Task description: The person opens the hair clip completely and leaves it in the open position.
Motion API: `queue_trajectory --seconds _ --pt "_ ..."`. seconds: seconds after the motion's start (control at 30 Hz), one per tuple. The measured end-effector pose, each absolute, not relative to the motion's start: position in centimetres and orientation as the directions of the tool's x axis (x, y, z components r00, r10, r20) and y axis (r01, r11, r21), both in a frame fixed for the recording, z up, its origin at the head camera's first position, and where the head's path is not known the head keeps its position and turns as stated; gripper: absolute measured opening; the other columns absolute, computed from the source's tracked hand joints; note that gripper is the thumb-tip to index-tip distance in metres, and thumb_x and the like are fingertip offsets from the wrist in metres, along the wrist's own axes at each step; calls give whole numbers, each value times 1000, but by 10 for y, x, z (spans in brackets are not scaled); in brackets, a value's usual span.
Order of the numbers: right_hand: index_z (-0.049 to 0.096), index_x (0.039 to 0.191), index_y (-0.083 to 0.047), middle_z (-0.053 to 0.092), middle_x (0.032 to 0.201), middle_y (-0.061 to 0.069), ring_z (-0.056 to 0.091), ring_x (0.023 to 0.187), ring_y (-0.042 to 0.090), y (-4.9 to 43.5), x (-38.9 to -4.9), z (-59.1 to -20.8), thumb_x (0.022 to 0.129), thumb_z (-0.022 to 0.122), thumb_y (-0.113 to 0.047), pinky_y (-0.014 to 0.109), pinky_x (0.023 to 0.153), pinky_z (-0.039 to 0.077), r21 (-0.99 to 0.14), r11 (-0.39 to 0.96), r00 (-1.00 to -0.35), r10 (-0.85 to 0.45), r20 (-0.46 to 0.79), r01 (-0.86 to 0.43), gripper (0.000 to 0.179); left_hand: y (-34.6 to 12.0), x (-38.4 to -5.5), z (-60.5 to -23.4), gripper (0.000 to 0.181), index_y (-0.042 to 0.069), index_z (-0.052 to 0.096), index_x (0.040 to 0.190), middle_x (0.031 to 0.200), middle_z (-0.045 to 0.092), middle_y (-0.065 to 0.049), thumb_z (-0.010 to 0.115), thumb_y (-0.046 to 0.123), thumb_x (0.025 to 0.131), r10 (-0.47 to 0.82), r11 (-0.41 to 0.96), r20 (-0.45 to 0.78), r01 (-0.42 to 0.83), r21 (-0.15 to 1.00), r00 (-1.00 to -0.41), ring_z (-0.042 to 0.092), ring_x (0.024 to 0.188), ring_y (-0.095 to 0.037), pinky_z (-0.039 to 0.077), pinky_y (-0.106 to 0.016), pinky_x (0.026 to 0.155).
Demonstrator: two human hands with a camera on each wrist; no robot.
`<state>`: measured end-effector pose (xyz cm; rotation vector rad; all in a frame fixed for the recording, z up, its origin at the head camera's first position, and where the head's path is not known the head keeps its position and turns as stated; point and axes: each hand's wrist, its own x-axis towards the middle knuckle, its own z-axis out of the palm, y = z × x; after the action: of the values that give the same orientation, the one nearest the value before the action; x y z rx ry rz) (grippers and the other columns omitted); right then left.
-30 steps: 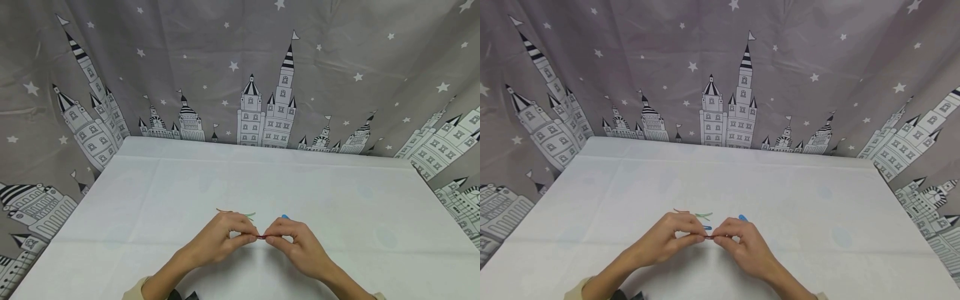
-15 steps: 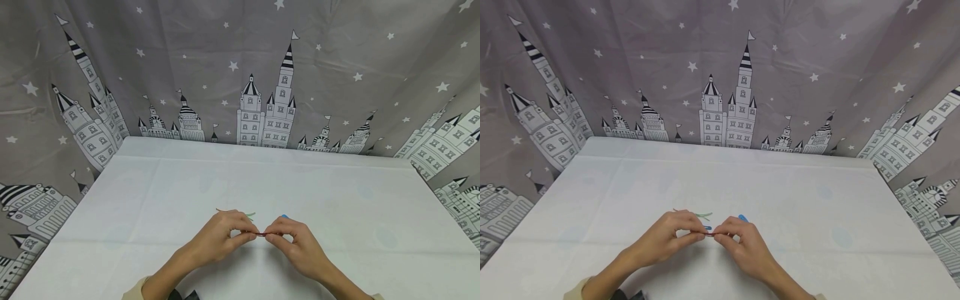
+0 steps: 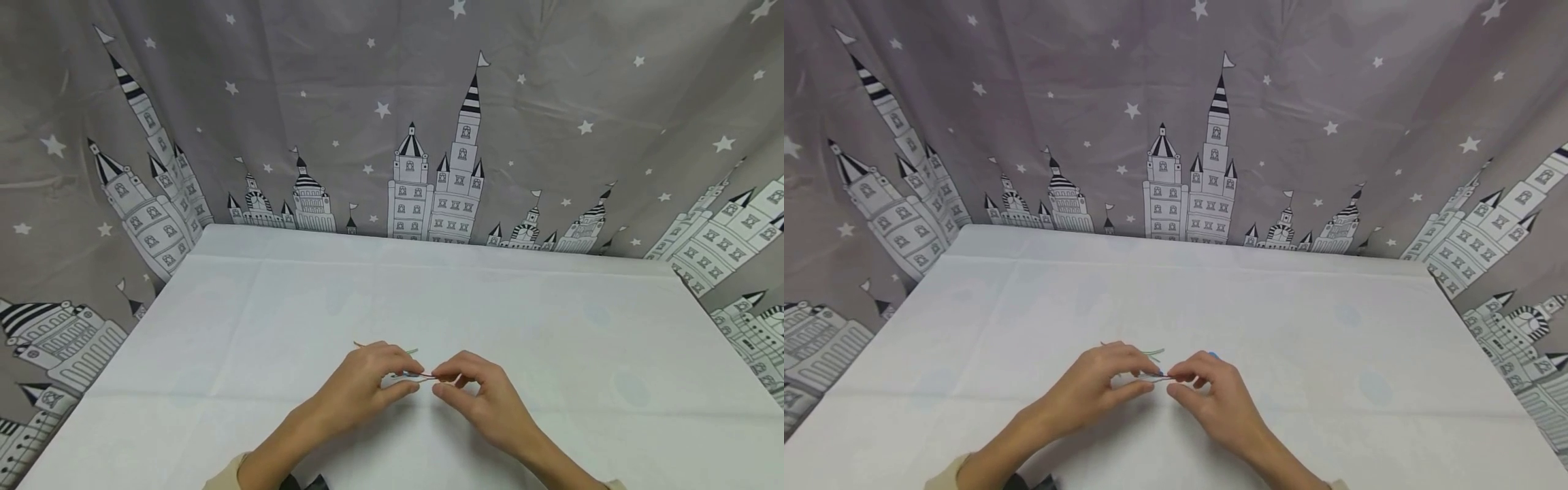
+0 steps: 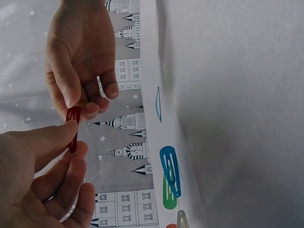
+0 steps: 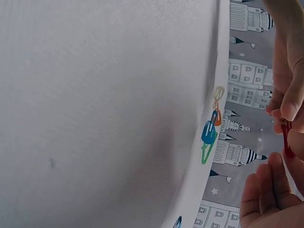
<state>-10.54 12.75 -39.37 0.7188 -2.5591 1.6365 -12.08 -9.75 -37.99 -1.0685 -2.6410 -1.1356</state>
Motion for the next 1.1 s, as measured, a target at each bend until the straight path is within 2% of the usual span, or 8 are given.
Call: queue_trajectory --seconds 0.3,0.9,1.1 --pt "73 89 -14 65 88 -12 61 84 11 128 -107 -395 87 73 -4 31 77 51 -843 378 -898 -367 243 -382 10 -96 -121 -380 14 12 76 101 99 71 8 77 12 87 563 505 321 625 595 -761 63 90 -12 51 -26 79" --pt "73 88 -14 65 88 -13 60 84 11 131 -109 -398 86 72 0 33 77 51 -833 409 -908 -348 234 -372 14 -94 -122 -386 14 11 76 99 99 71 7 78 13 86 553 511 322 618 598 -769 62 88 -10 51 -27 77" --pt "73 89 -13 65 89 -12 61 83 10 132 -110 -399 86 72 0 32 76 51 -829 417 -909 -346 233 -372 13 -93 -124 -385 15 11 76 99 100 71 6 78 14 85 556 526 309 615 588 -771 64 93 -12 52 -30 81"
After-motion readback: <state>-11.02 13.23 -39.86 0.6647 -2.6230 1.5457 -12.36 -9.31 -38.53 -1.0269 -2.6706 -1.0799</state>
